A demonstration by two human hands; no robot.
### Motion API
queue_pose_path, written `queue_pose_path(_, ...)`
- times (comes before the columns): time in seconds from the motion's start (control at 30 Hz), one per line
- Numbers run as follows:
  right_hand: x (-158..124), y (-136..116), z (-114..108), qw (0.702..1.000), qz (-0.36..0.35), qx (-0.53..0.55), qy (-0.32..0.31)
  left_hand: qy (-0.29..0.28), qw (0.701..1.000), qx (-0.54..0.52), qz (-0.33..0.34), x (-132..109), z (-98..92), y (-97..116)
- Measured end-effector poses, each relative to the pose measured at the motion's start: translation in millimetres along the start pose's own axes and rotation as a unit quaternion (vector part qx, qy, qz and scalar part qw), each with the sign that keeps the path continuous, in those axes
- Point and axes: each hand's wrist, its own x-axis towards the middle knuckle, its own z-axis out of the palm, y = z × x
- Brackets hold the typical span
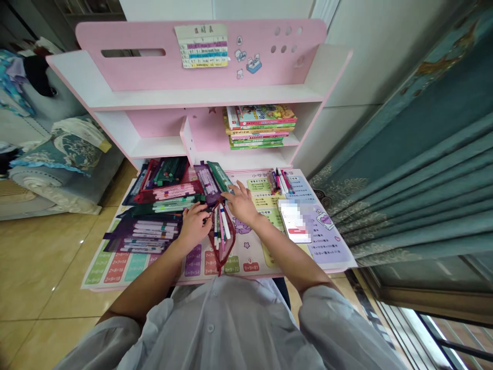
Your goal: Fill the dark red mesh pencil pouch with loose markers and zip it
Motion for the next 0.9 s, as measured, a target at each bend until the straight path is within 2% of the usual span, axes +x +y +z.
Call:
queue_pose_path(0.17,14,8,2,0.996,-0.066,0.009,-0.057,-0.009,1.0,0.005,0.012,-1,-1.0,-1)
queue_pose_path(0.33,8,22,-3,0.996,-0.077,0.042,-0.033,-0.021,1.0,0.006,0.018,-2,-3.7,0)
queue_pose_path(0.5,-15,32,-10,0.994,-0.079,0.066,-0.026,-0.03,0.999,0.001,0.014,1,-6.1,-2)
queue_pose_path(0.63,-39,36,-13,0.998,-0.039,0.051,0.022,-0.062,0.998,-0.007,0.014,2,-15.8,-2)
queue_pose_path(0.77,-59,43,-14,0.996,0.028,0.044,0.074,-0.093,0.994,0.009,0.052,1,-29.3,-5)
queue_pose_path(0.9,-75,48,-10,0.989,0.09,0.065,0.101,-0.113,0.991,0.036,0.062,1,-35.3,-8)
